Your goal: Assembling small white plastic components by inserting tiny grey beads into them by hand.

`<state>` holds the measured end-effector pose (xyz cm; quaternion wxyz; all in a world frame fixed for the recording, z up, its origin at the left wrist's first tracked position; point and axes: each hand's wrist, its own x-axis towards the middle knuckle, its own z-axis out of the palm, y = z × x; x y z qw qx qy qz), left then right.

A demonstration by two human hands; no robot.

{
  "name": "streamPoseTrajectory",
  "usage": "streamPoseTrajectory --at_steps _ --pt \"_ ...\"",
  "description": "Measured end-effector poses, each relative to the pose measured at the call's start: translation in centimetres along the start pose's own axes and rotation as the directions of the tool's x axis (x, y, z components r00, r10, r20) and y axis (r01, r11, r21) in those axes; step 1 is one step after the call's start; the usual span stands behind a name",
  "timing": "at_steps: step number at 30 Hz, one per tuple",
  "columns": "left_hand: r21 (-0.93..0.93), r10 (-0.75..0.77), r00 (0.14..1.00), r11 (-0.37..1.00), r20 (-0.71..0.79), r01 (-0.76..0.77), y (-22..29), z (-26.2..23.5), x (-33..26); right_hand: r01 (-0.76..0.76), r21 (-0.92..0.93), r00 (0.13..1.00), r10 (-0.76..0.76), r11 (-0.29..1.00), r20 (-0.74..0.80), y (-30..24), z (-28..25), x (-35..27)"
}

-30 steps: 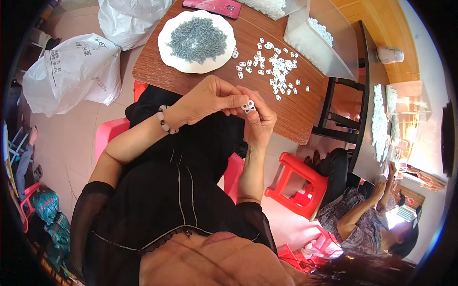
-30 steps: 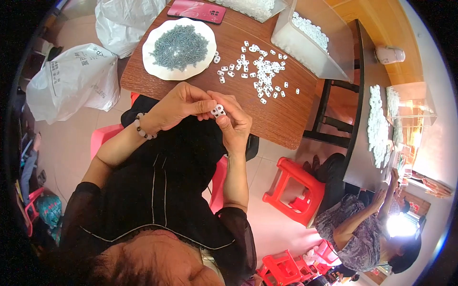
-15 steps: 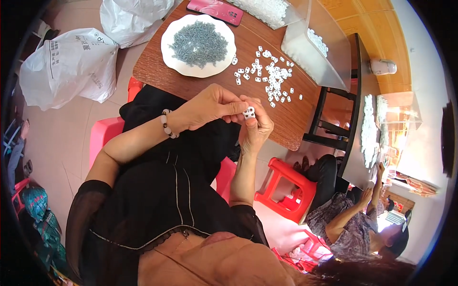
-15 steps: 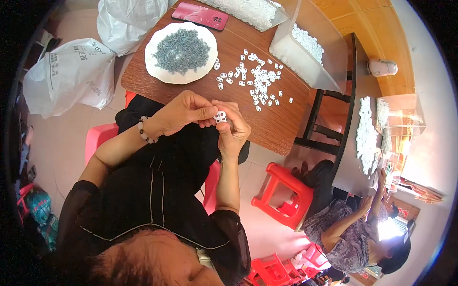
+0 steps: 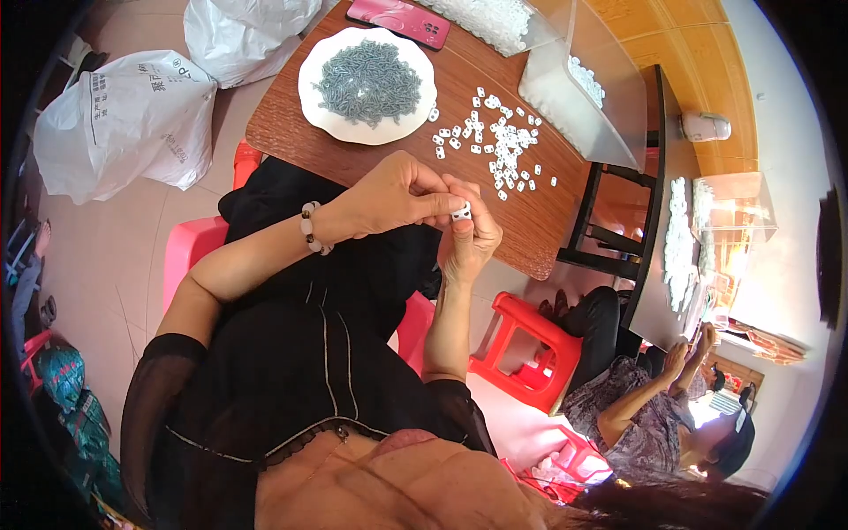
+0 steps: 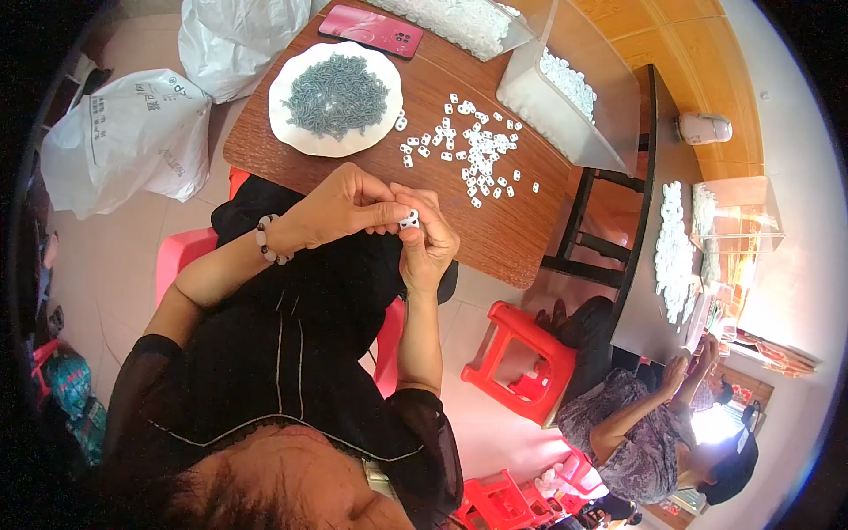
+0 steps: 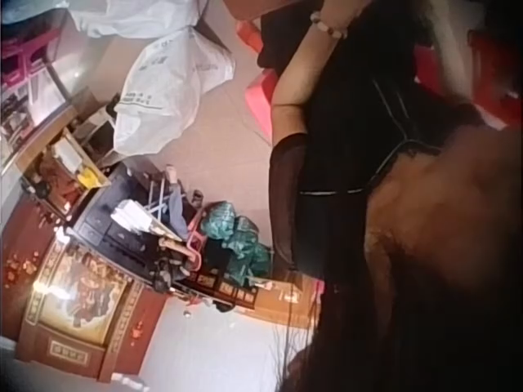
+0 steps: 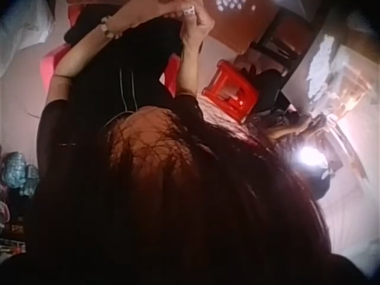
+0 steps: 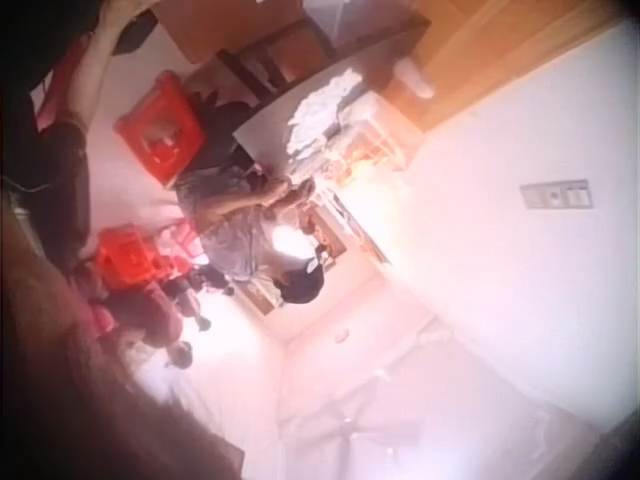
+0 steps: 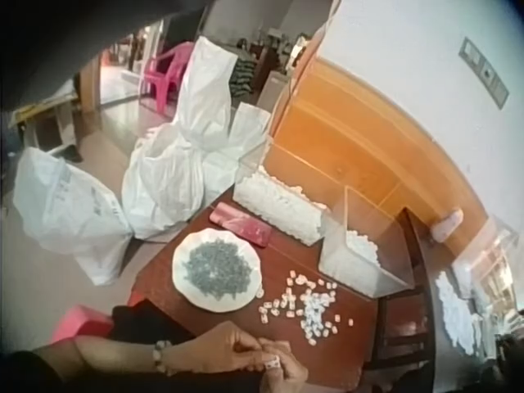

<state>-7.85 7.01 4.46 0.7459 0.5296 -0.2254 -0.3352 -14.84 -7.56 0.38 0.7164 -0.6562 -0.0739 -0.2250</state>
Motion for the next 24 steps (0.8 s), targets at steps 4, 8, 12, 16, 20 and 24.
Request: streamPoseTrajectory --at_steps 4,8,12,16,20,24 --pt "-0.025 -0.001 1.0 1.0 0.001 0.001 -0.8 0.1 0.2 0.008 0.019 0.999 -0.007 1.0 -0.051 0.6 -0.1 -0.2" --pt "-0.124 -0.016 1.0 0.992 -0.002 0.015 -1.8 0.2 0.5 0.01 0.042 0.997 -0.007 0.999 -0.08 1.1 -0.4 -0.3" --pt "-0.155 -0.028 0.999 0.987 0.015 0.03 -2.0 0.3 0.7 0.052 0.077 0.995 -0.046 0.996 -0.083 1.3 -0.3 -0.2" --pt "-0.127 -0.027 1.0 0.991 0.008 0.027 -2.5 0.3 0.8 0.057 0.127 0.995 -0.046 0.99 -0.087 1.3 -0.1 0.0" --pt "-0.164 -0.02 1.0 0.986 -0.023 0.016 -2.6 0.5 0.8 0.018 0.163 0.998 -0.009 0.986 -0.056 1.3 -0.2 -0.3" --pt "-0.195 -0.041 0.999 0.98 -0.03 0.034 -2.8 0.3 0.7 0.027 0.152 0.998 -0.017 0.988 -0.062 1.8 -0.2 -0.5"
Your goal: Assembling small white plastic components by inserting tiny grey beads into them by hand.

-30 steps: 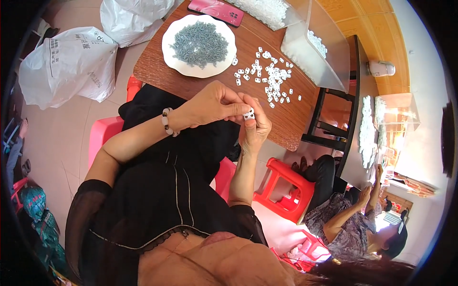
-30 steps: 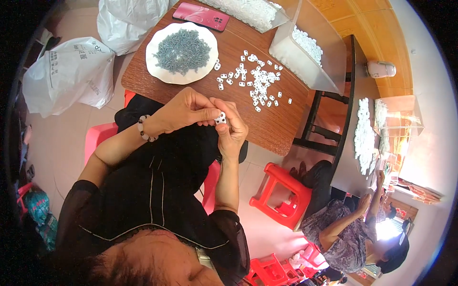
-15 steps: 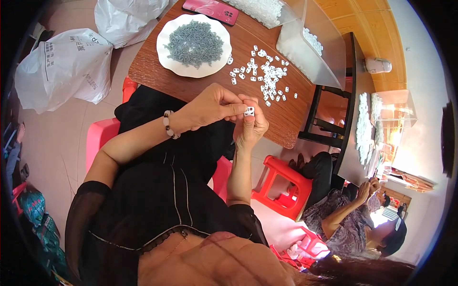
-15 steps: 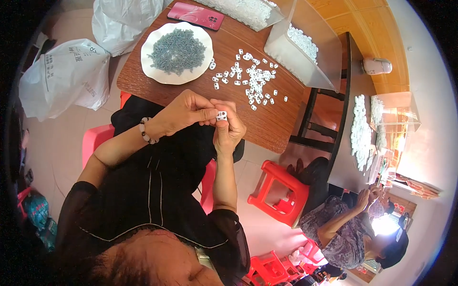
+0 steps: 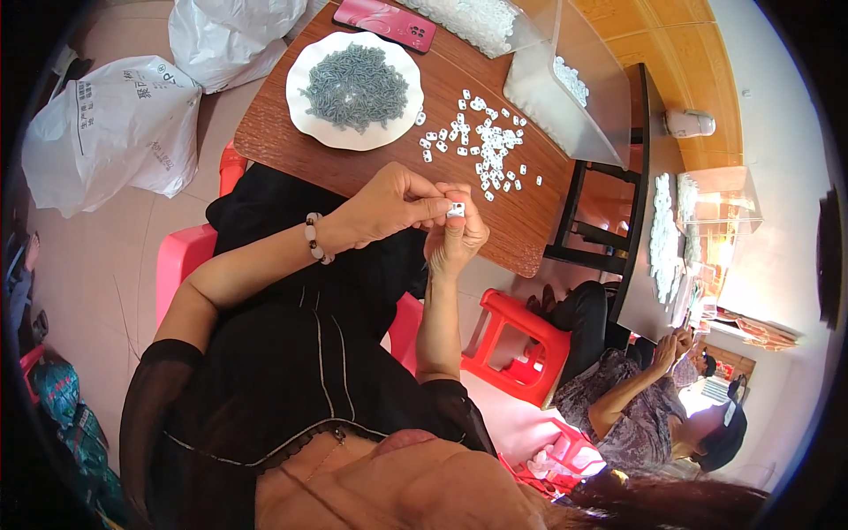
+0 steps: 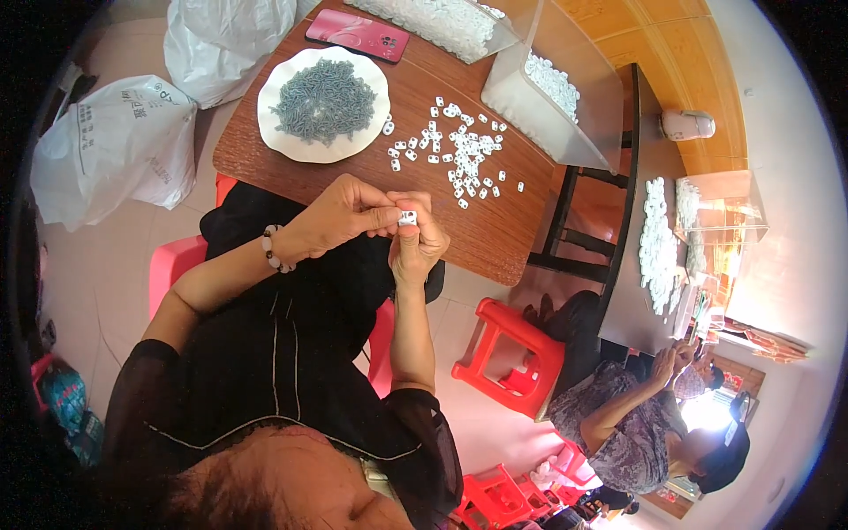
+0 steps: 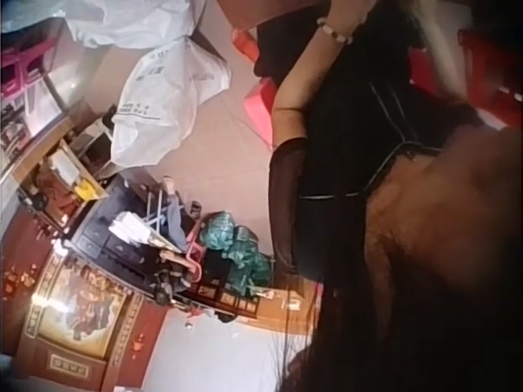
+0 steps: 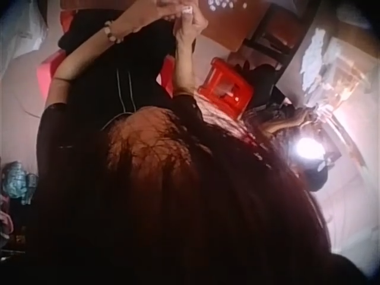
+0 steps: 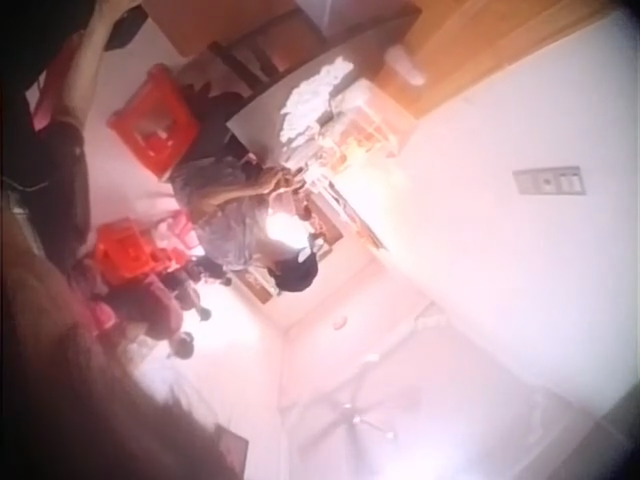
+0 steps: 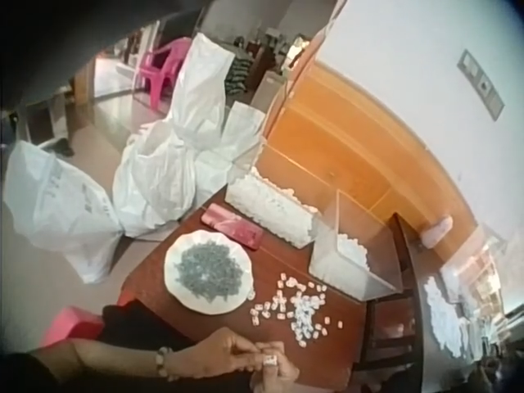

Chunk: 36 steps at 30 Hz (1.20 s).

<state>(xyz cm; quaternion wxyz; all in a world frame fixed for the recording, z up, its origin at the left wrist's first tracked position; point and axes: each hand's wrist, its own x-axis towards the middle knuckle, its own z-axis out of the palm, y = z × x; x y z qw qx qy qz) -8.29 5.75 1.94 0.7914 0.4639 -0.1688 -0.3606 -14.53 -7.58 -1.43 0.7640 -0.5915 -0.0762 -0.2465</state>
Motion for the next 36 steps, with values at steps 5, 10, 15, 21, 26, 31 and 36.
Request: streamPoseTrajectory --at_steps 5,10,15,21,26,31,36 --pt "0.005 -0.013 1.0 1.0 0.009 0.013 -0.1 0.0 0.0 0.001 -0.017 1.0 -0.002 1.0 -0.017 0.0 0.3 -0.1" --pt "0.008 -0.022 1.0 1.0 -0.003 0.022 -0.4 0.0 0.2 0.054 -0.086 0.998 -0.057 0.995 -0.031 0.5 -0.1 0.0" --pt "-0.007 -0.042 0.998 0.999 -0.046 0.042 -0.5 0.1 0.3 0.021 -0.093 0.997 -0.028 0.995 -0.072 0.5 0.5 0.0" --pt "0.016 -0.017 0.995 1.0 -0.103 0.019 -1.6 0.1 0.7 -0.006 -0.091 0.995 -0.003 0.996 -0.097 1.1 0.0 0.0" --pt "-0.074 -0.037 0.996 0.997 -0.084 0.031 -1.2 0.2 1.1 -0.035 0.036 0.994 0.039 0.999 -0.098 1.7 -0.8 0.2" --pt "-0.004 0.013 0.995 1.0 -0.103 -0.014 -1.8 0.1 1.8 -0.096 0.029 0.995 0.097 0.995 -0.033 2.2 -2.0 0.3" --pt "0.079 0.067 0.994 0.995 -0.091 -0.06 -2.7 -0.6 2.2 -0.122 0.033 0.992 0.122 0.992 -0.011 2.8 -2.5 0.4"
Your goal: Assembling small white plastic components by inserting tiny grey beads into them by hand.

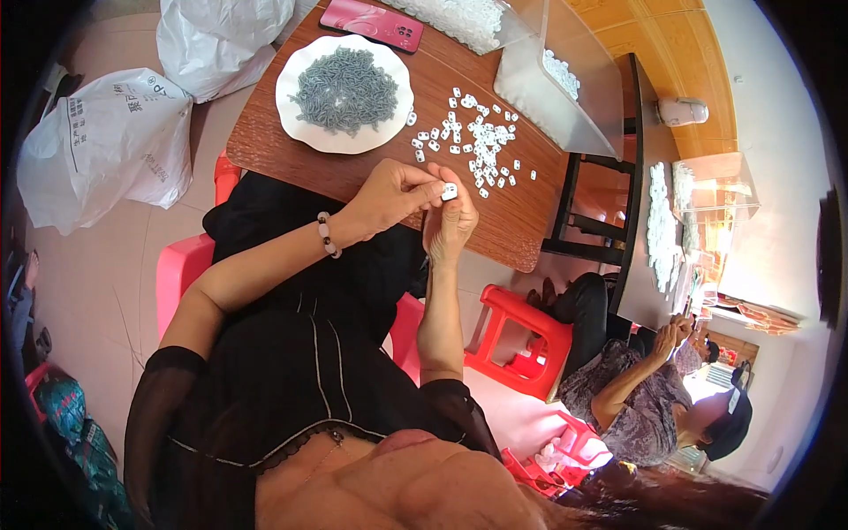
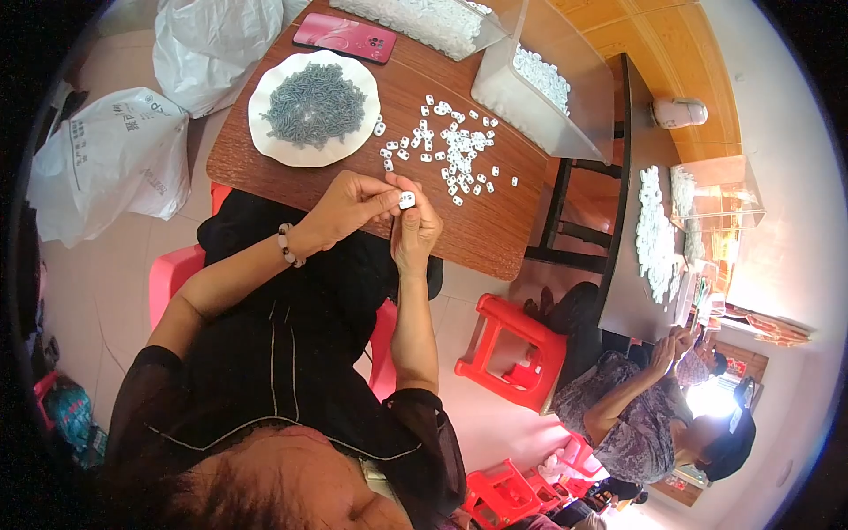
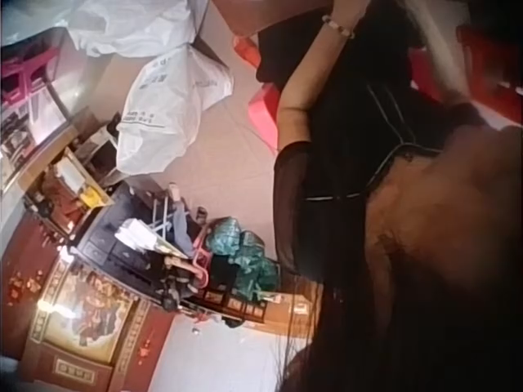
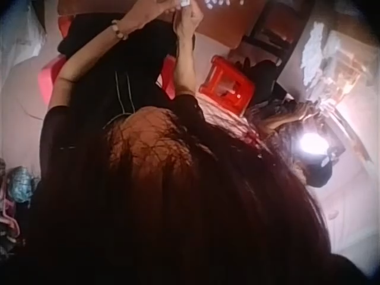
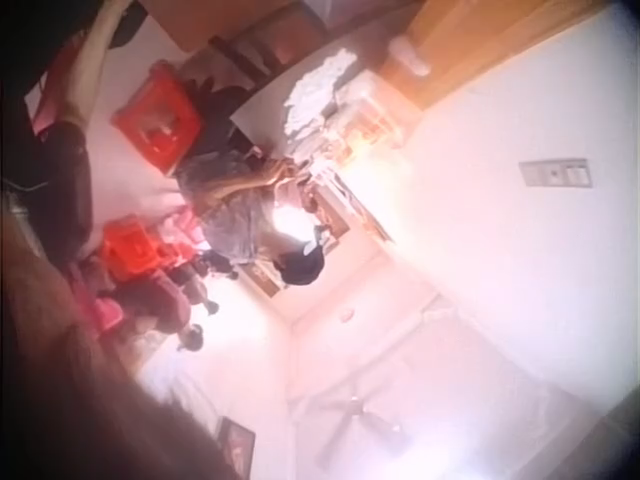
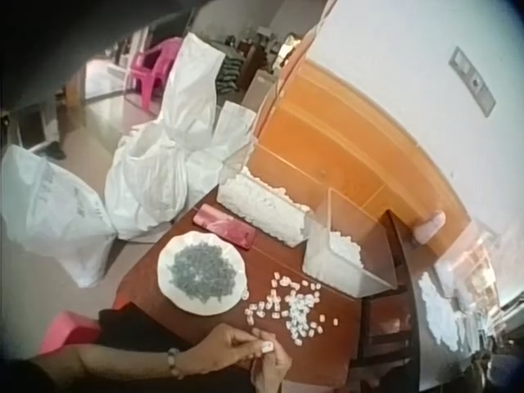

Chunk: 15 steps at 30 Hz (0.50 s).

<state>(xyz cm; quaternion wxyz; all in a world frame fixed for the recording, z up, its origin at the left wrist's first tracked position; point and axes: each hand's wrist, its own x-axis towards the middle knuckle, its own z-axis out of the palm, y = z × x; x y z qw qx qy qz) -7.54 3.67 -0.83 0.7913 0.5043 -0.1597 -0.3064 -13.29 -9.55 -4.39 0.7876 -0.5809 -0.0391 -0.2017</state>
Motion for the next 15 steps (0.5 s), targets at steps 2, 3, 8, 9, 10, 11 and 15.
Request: streamPoseTrajectory --at_steps 2,3,8,9,10,11,15 --pt "0.008 0.016 1.0 1.0 -0.002 -0.016 -0.3 -0.4 0.3 -0.006 0.006 1.0 0.006 1.0 0.013 0.2 0.0 0.2" --pt "0.038 0.001 1.0 0.999 0.001 -0.001 -0.6 -0.7 0.6 -0.011 0.031 1.0 0.01 0.999 0.021 0.3 -0.1 0.4" --pt "0.02 0.079 0.997 0.997 -0.02 -0.079 -1.5 -0.9 1.1 -0.108 0.097 0.994 0.108 0.989 0.003 0.1 -0.2 0.8" --pt "0.019 0.104 0.994 0.994 -0.026 -0.104 -1.8 -1.0 1.1 -0.105 0.098 0.994 0.104 0.99 0.021 0.0 -0.2 0.9" --pt "0.019 0.129 0.991 0.991 -0.034 -0.129 -2.1 -1.0 1.1 -0.103 0.099 0.994 0.1 0.99 0.041 -0.1 -0.1 1.0" --pt "0.018 0.128 0.991 0.992 -0.033 -0.127 -2.3 -1.2 1.1 -0.105 0.099 0.994 0.101 0.99 0.04 -0.2 -0.1 1.0" --pt "0.053 0.125 0.992 0.991 -0.023 -0.124 -2.4 -1.5 1.1 -0.092 0.035 0.992 0.089 0.995 0.089 -0.3 -0.2 1.1"
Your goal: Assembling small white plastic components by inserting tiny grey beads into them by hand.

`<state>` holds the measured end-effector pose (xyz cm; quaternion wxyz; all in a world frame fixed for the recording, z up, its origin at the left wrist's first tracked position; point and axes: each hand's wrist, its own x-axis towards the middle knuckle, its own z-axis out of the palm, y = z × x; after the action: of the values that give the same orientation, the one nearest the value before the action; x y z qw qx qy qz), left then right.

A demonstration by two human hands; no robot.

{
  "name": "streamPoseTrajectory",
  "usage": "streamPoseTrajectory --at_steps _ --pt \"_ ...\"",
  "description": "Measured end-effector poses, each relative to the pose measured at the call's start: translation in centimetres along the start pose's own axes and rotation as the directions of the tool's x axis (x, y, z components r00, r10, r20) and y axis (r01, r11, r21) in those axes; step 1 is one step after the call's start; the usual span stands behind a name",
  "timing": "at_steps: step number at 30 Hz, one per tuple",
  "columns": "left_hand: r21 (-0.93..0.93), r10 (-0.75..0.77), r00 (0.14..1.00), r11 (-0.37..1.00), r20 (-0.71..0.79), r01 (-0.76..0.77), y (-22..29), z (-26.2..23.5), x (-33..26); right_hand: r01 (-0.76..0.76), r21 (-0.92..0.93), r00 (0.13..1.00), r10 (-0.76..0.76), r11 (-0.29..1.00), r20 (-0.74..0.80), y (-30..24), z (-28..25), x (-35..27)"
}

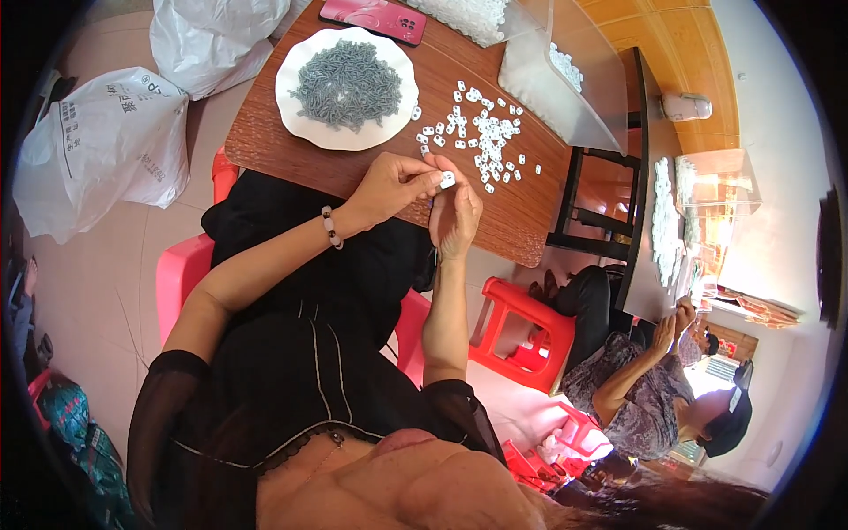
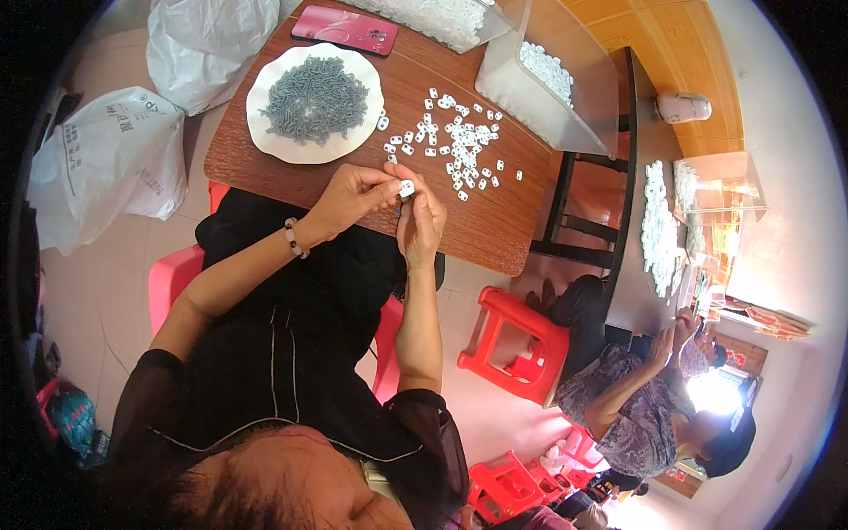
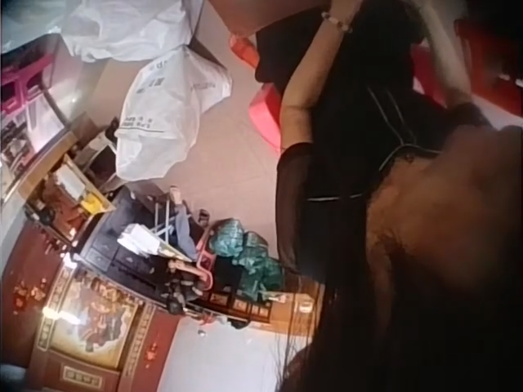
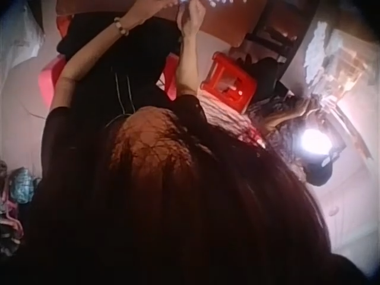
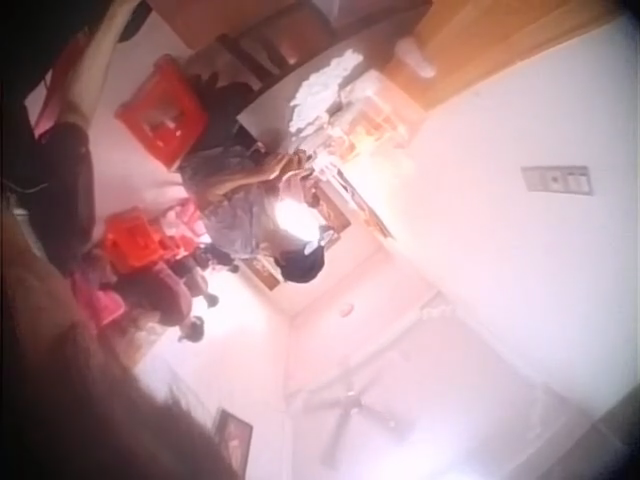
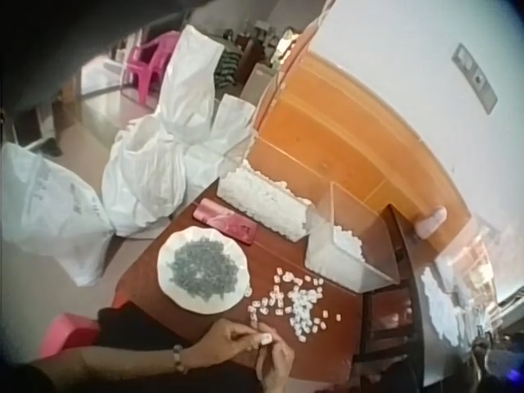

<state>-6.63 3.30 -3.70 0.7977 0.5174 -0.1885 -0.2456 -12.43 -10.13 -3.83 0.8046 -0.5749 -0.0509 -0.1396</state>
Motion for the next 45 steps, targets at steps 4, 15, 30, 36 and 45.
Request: streamPoseTrajectory --at_steps 4,15,30,36,45 --pt "0.001 0.034 0.999 0.999 -0.03 -0.034 -0.3 -0.2 -0.2 -0.027 -0.058 1.0 0.027 0.998 -0.002 0.2 0.3 -0.2" --pt "0.028 0.075 0.995 0.997 -0.07 -0.073 -0.9 -0.2 -0.4 -0.034 -0.111 0.999 0.034 0.993 -0.001 0.3 0.2 -0.2" --pt "0.007 0.1 0.994 0.995 -0.05 -0.1 -1.2 -0.7 -0.9 -0.09 -0.072 0.996 0.091 0.993 0.013 0.0 0.6 -0.1" --pt "0.029 0.108 0.993 0.994 -0.043 -0.107 -1.2 -0.5 -0.8 -0.098 -0.056 0.995 0.098 0.994 -0.013 -0.5 0.4 -0.2" --pt "-0.006 -0.023 0.999 1.0 0.023 0.023 0.1 -1.1 -0.7 0.127 -0.573 0.938 -0.287 0.81 -0.197 -7.6 -0.8 4.6"
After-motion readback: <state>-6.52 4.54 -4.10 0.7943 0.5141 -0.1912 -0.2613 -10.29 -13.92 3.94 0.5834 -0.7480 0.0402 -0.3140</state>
